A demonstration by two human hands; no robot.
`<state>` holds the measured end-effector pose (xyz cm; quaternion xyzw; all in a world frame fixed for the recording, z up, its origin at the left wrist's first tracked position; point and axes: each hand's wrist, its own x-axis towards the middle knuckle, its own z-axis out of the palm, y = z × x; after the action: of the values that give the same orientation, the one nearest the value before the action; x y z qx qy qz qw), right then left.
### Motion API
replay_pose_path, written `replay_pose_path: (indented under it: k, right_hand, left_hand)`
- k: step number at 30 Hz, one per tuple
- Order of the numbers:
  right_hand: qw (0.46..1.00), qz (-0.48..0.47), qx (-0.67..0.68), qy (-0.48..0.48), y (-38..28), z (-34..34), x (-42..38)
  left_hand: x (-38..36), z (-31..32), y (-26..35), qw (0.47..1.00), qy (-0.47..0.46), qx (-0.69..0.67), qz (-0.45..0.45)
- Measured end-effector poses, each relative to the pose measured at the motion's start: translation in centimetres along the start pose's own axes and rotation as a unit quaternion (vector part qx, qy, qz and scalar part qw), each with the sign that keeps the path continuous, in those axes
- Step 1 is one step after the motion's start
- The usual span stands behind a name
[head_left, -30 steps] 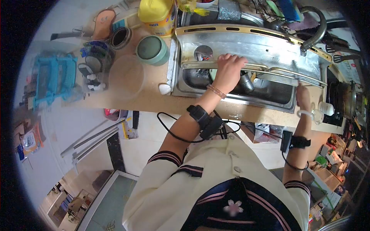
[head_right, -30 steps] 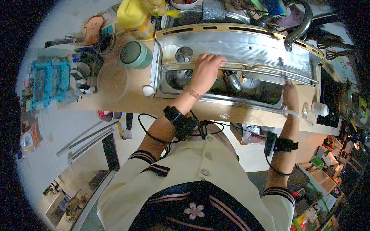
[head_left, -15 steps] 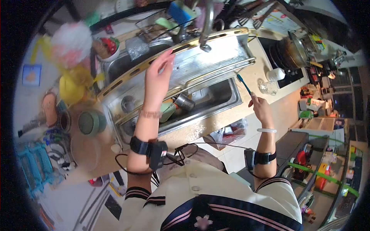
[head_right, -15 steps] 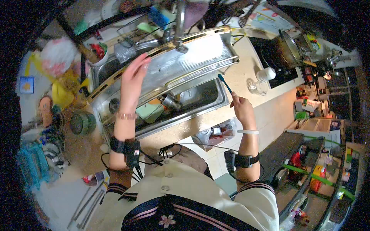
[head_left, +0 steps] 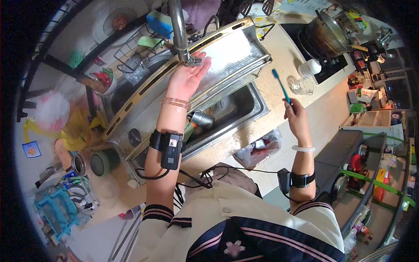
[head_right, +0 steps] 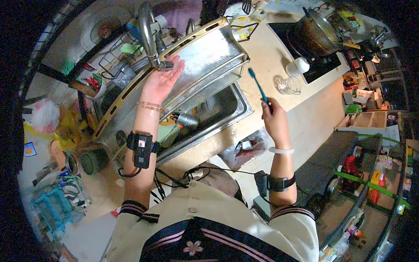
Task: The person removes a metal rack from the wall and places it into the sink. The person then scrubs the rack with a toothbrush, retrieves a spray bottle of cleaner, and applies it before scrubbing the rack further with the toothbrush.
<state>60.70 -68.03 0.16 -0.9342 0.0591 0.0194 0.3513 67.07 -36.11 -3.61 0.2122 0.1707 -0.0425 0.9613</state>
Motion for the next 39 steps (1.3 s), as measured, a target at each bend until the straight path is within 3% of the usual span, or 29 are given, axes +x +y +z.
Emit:
replay_pose_path:
  k: [2, 7, 13, 17, 20, 25, 28, 31, 34, 35, 38, 39]
  right_hand:
    - [0.997, -0.056, 0.038, 0.021, -1.3, -0.4, 1.0]
    - [0.992, -0.118, -0.039, 0.01, -5.8, -1.5, 4.9]
    - [0.974, -0.205, -0.092, -0.011, -9.1, 1.2, 5.4]
    - [0.951, -0.203, -0.23, -0.029, -10.5, 1.6, 5.0]
    - [0.911, -0.27, -0.311, -0.026, -12.4, 2.6, 4.3]
    - [0.798, -0.5, -0.336, -0.034, -15.5, 7.6, 5.9]
    - [0.794, -0.503, -0.333, -0.077, -16.3, 11.2, 8.7]
    - [0.792, -0.458, -0.386, -0.117, -17.3, 12.6, 10.3]
    - [0.808, -0.423, -0.365, -0.187, -17.1, 13.3, 11.1]
    - [0.792, -0.39, -0.4, -0.246, -17.4, 13.2, 11.3]
    - [0.786, -0.443, -0.354, -0.247, -14.5, 14.6, 13.8]
    - [0.781, -0.414, -0.393, -0.254, -15.6, 14.3, 13.0]
  left_hand:
    - [0.2, 0.0, -0.2, 0.999, 0.037, -0.003, -0.002]
    - [-0.2, 0.4, -0.5, 0.994, 0.105, -0.025, -0.022]
    - [0.0, -2.1, 0.1, 0.997, 0.009, -0.013, -0.081]
    - [-2.3, -3.1, 1.4, 0.995, -0.009, 0.099, -0.017]
    - [-5.9, -4.0, 3.4, 0.978, 0.026, 0.204, 0.045]
    - [-12.6, -8.4, 6.7, 0.947, 0.089, 0.251, 0.178]
    - [-16.4, -13.6, 8.3, 0.952, 0.048, 0.164, 0.254]
    - [-19.8, -14.6, 9.1, 0.911, 0.235, 0.192, 0.279]
    - [-22.0, -17.9, 9.0, 0.911, 0.275, 0.133, 0.279]
    - [-22.7, -18.9, 8.8, 0.916, 0.267, 0.125, 0.272]
    - [-23.7, -21.4, 8.2, 0.935, 0.216, 0.11, 0.258]
    - [-23.8, -21.6, 8.1, 0.942, 0.185, 0.112, 0.256]
